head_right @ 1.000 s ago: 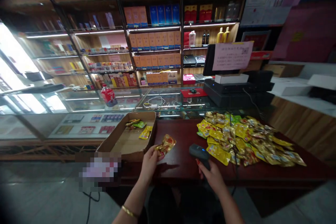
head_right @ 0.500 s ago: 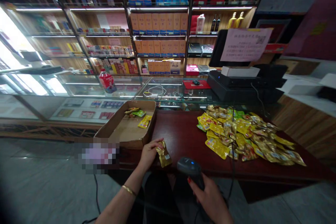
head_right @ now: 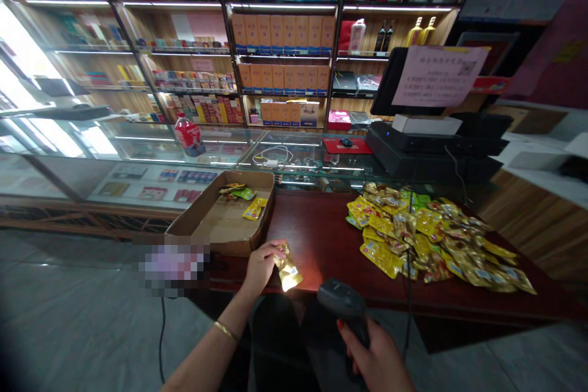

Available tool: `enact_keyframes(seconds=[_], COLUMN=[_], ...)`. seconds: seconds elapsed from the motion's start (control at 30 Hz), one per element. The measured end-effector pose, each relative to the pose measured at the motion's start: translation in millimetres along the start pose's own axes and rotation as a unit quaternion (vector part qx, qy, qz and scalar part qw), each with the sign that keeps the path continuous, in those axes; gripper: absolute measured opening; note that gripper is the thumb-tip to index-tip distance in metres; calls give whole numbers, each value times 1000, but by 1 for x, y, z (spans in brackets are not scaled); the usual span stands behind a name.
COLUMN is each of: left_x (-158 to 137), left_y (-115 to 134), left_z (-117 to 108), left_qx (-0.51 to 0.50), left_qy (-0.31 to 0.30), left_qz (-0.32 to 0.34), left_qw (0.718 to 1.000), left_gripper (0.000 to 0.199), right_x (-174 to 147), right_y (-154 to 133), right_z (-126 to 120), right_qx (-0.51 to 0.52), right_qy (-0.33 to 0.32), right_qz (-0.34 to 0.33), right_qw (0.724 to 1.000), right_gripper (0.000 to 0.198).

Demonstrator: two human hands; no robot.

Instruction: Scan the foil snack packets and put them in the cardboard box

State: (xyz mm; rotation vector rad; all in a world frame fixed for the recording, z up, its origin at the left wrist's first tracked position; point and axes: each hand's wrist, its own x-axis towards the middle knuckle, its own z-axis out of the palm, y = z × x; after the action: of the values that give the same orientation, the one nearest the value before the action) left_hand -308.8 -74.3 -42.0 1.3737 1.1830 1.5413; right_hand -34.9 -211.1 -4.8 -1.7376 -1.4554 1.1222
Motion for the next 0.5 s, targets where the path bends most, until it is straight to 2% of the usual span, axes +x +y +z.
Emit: enact_keyframes(seconds=[0.3,0.5], left_x=[0,1], left_y=[3,-1], left_z=[-2,0], left_qx=[20,8], left_qy=[-8,5], left_qz=[9,-2], left_qw=[1000,1000], left_gripper=[36,36], right_x=[-4,1], right_y=[-17,-16], right_z=[1,8], right_qx=[20,27], right_qy=[21,26], right_qz=[0,3], right_qw=[1000,999], right_gripper=[42,42])
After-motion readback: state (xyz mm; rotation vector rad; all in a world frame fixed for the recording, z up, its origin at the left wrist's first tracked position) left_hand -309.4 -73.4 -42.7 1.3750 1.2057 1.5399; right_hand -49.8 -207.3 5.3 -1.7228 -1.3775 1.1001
